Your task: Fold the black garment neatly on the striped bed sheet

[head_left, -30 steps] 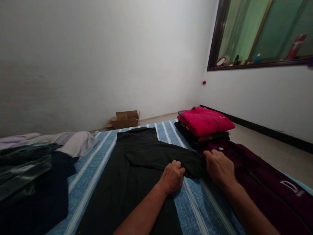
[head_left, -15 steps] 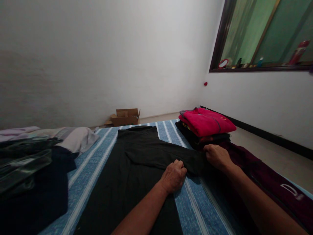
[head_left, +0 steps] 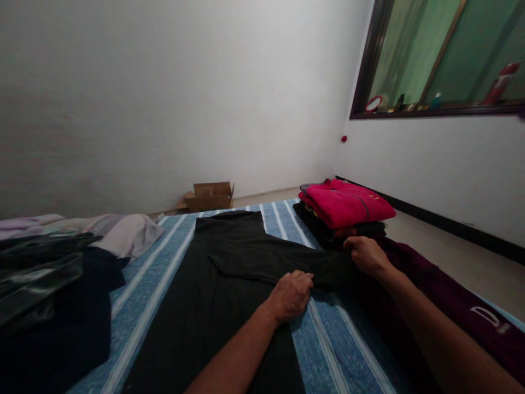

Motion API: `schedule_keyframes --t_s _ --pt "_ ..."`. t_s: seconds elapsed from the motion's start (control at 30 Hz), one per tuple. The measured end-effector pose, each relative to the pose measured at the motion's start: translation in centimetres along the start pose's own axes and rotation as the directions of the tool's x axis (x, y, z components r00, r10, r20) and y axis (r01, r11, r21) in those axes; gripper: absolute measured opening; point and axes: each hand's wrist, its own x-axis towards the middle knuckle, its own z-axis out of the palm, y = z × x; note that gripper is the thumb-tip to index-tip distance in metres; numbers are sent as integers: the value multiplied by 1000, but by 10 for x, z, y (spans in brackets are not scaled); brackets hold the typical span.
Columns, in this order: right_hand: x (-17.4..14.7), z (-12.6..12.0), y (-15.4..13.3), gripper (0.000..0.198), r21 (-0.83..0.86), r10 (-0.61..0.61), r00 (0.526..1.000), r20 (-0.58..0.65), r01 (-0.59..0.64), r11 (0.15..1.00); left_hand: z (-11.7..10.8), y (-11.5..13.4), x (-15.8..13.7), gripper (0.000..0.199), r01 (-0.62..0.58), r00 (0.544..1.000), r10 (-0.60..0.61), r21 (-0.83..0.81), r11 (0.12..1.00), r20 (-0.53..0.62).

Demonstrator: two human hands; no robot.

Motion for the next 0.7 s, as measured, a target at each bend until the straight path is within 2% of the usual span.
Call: schedule_keyframes --t_s 0.13,0.3,0.4,0.53,0.7 --pt "-1 0 1 38 61 -41 998 56 38 997 -4 6 -1 19 6 1000 -6 36 999 19" --pt "-3 -2 -2 32 90 -71 991 116 61 994 -8 12 -1 32 9 1000 -10 54 998 25" --pt "-2 -4 -3 30 97 -89 986 144 75 992 -5 12 1 20 -21 1000 19 100 995 18" --pt "1 -5 -6 30 127 -108 983 149 89 988 -1 10 2 20 -21 1000 19 120 993 20" --pt "-1 -1 -9 34 196 -74 990 124 49 979 -1 8 2 19 -13 1000 13 80 997 -7"
